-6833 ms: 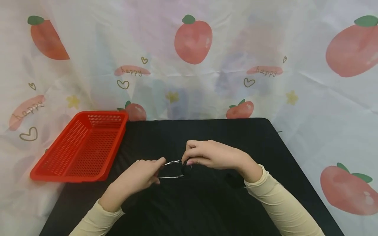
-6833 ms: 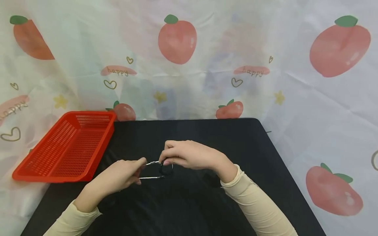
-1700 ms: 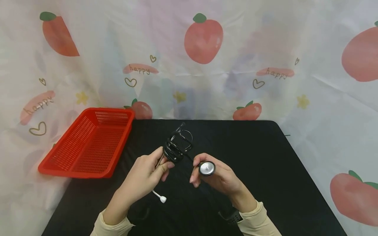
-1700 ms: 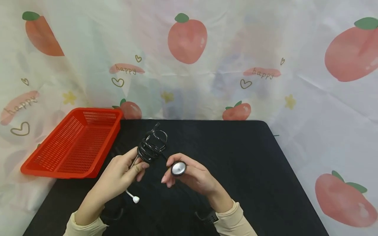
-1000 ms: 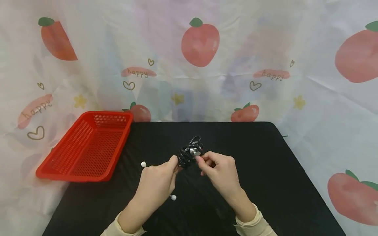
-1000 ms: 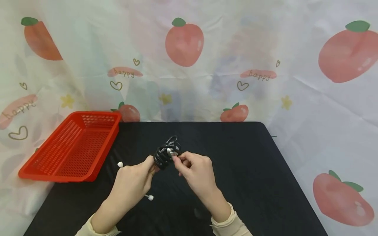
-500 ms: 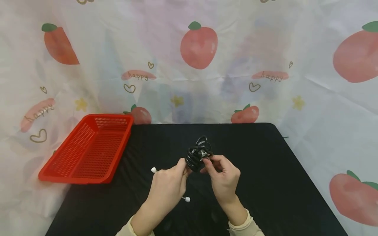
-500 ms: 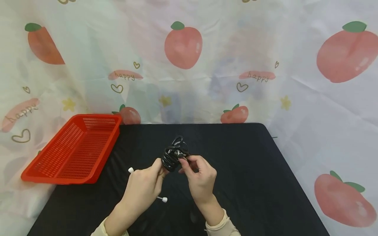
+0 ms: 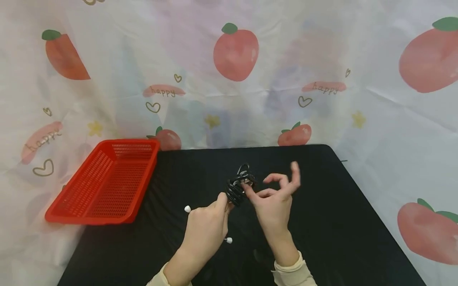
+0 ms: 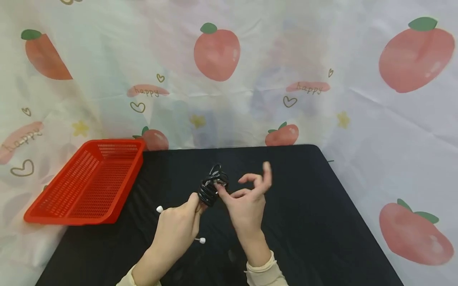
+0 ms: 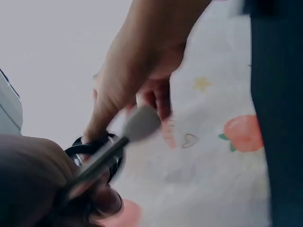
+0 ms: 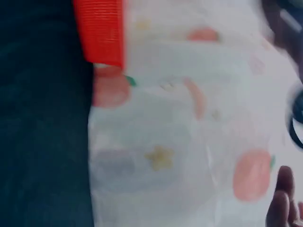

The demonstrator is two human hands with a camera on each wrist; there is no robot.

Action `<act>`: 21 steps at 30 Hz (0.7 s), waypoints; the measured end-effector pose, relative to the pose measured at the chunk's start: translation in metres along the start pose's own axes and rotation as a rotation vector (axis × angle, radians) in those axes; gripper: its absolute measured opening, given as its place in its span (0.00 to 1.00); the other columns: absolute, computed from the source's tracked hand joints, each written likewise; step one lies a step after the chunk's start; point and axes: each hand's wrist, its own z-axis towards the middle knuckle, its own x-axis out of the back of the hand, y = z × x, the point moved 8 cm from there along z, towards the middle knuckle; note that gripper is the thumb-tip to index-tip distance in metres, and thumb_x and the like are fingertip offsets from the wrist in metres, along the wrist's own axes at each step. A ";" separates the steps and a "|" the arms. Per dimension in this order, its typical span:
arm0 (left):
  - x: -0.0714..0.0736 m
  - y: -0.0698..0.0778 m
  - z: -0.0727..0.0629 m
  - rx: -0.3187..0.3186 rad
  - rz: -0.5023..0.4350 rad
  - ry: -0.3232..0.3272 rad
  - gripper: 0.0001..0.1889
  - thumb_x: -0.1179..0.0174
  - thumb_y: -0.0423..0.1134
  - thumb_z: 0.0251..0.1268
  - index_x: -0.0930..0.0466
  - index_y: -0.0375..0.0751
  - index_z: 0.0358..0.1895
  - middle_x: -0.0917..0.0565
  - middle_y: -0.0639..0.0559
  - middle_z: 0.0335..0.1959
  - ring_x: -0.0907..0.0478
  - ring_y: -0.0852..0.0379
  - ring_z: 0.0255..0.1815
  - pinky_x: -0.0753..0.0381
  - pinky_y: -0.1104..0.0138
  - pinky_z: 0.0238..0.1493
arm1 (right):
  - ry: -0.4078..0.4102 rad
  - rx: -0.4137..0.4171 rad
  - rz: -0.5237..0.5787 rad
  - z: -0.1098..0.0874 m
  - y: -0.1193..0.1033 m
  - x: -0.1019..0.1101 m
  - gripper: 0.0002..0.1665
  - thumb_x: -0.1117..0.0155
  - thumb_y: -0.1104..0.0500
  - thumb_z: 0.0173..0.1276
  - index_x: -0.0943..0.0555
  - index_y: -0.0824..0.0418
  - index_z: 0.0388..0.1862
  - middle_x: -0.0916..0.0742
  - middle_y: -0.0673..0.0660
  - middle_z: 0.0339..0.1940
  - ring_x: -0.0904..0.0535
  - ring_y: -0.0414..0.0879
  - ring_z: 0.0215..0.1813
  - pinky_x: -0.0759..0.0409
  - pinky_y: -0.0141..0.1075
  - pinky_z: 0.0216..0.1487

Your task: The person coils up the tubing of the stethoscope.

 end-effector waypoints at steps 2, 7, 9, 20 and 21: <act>-0.003 0.001 -0.002 0.004 -0.009 -0.005 0.13 0.29 0.39 0.66 0.26 0.42 0.36 0.37 0.64 0.12 0.53 0.73 0.12 0.59 0.80 0.16 | 0.015 0.055 -0.049 0.005 -0.001 0.002 0.55 0.26 0.68 0.62 0.49 0.62 0.80 0.21 0.60 0.41 0.22 0.37 0.18 0.21 0.24 0.27; -0.008 0.004 -0.003 0.009 -0.074 -0.001 0.12 0.30 0.39 0.67 0.27 0.44 0.35 0.36 0.65 0.12 0.52 0.74 0.12 0.58 0.81 0.16 | -0.005 0.299 -0.118 0.007 -0.013 -0.003 0.30 0.43 0.50 0.80 0.36 0.70 0.68 0.15 0.64 0.48 0.20 0.42 0.26 0.22 0.26 0.28; -0.013 -0.002 -0.005 0.038 -0.122 -0.034 0.12 0.30 0.39 0.68 0.27 0.44 0.35 0.37 0.65 0.13 0.51 0.73 0.12 0.56 0.80 0.15 | -0.083 0.325 -0.129 0.005 -0.013 -0.009 0.29 0.48 0.46 0.83 0.32 0.68 0.67 0.15 0.63 0.51 0.18 0.45 0.31 0.21 0.29 0.30; -0.124 -0.119 -0.045 0.420 -0.326 -0.597 0.12 0.36 0.39 0.74 0.29 0.36 0.42 0.25 0.53 0.20 0.27 0.60 0.16 0.29 0.68 0.17 | -0.433 -0.040 -0.362 0.011 0.058 -0.012 0.30 0.39 0.51 0.77 0.32 0.56 0.73 0.26 0.60 0.69 0.14 0.45 0.37 0.14 0.45 0.37; -0.134 -0.126 -0.050 0.434 -0.336 -0.646 0.11 0.37 0.39 0.74 0.28 0.37 0.41 0.24 0.52 0.21 0.26 0.60 0.17 0.28 0.68 0.18 | -0.460 -0.086 -0.385 0.018 0.067 -0.011 0.28 0.41 0.48 0.79 0.31 0.55 0.73 0.26 0.60 0.70 0.13 0.46 0.38 0.15 0.46 0.38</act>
